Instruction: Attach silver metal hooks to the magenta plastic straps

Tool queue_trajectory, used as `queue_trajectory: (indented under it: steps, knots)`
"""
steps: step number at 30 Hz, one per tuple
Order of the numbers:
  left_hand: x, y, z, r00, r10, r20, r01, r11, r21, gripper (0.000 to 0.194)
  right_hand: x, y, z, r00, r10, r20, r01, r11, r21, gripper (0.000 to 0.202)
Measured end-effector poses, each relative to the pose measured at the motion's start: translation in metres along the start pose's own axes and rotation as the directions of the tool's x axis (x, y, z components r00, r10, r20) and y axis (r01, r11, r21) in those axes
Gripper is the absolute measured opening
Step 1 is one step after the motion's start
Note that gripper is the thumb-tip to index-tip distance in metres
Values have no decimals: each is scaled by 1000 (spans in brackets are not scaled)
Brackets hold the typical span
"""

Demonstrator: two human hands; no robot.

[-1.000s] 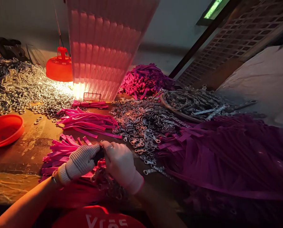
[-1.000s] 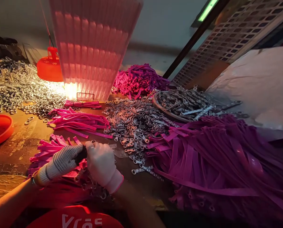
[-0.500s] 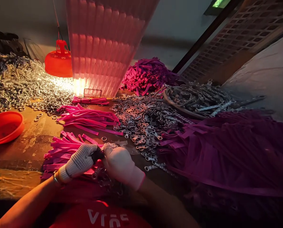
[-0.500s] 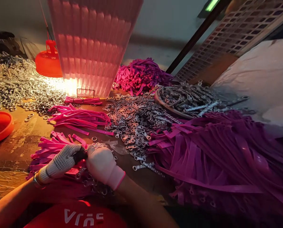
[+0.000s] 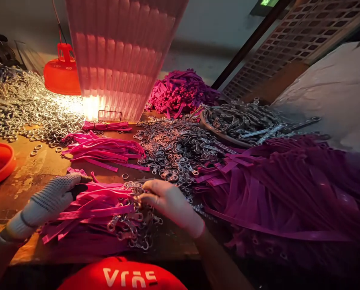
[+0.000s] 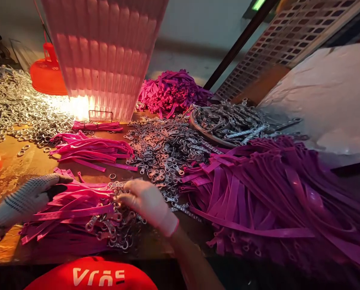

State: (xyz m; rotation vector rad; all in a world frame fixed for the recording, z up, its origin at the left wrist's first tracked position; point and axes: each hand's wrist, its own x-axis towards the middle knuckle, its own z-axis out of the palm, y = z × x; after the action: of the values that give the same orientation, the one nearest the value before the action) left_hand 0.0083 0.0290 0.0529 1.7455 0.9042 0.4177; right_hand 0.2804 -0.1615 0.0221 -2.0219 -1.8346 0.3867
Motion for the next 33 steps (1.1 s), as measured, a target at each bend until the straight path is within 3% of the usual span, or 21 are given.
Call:
queue_trajectory:
  steps: [2, 3, 4, 7, 9, 12, 15, 19, 22, 25, 27, 30, 33]
  knots:
    - [-2, -10, 13, 996, -88, 33, 93, 980, -178, 29, 18, 35, 1, 977, 203, -66, -212, 958, -192, 21]
    - [-2, -13, 23, 988, -143, 54, 152, 941, -303, 31, 29, 50, 4, 950, 302, -84, -313, 893, -324, 21]
    - [-1, -14, 34, 974, -210, 84, 225, 863, -452, 32, 40, 64, 9, 931, 351, -105, -363, 850, -383, 22]
    - [7, -10, 63, 913, -352, 205, 369, 502, -782, 28, 69, 88, 28, 909, 399, -121, -405, 775, -485, 23]
    - [13, -6, 74, 901, -321, 291, 390, 310, -867, 31, 79, 92, 39, 907, 403, -118, -401, 744, -534, 22]
    - [13, -7, 78, 910, -161, 383, 408, 172, -897, 32, 79, 92, 46, 907, 403, -120, -391, 704, -592, 21]
    - [6, -14, 76, 915, -69, 397, 403, 180, -897, 33, 68, 90, 40, 907, 400, -130, -387, 671, -633, 19]
    - [-3, -18, 75, 927, -44, 372, 368, 282, -886, 37, 49, 80, 21, 893, 415, -174, -418, 620, -664, 22]
    - [-8, -15, 76, 939, 48, 342, 303, 360, -883, 49, 35, 66, 9, 871, 419, -256, -478, 605, -637, 23]
    - [-14, -5, 78, 952, 82, 296, 226, 466, -855, 56, 25, 53, 5, 842, 440, -312, -539, 665, -517, 25]
    - [-20, 5, 79, 953, 89, 288, 200, 528, -825, 61, 20, 45, 7, 848, 431, -307, -526, 756, -389, 24]
    - [-29, 19, 80, 937, 76, 340, 238, 576, -782, 71, 13, 23, 12, 917, 294, -267, -315, 948, -38, 21]
    - [-36, 23, 83, 913, 38, 406, 315, 566, -762, 79, 7, -16, 16, 968, 79, -239, -5, 956, 295, 22]
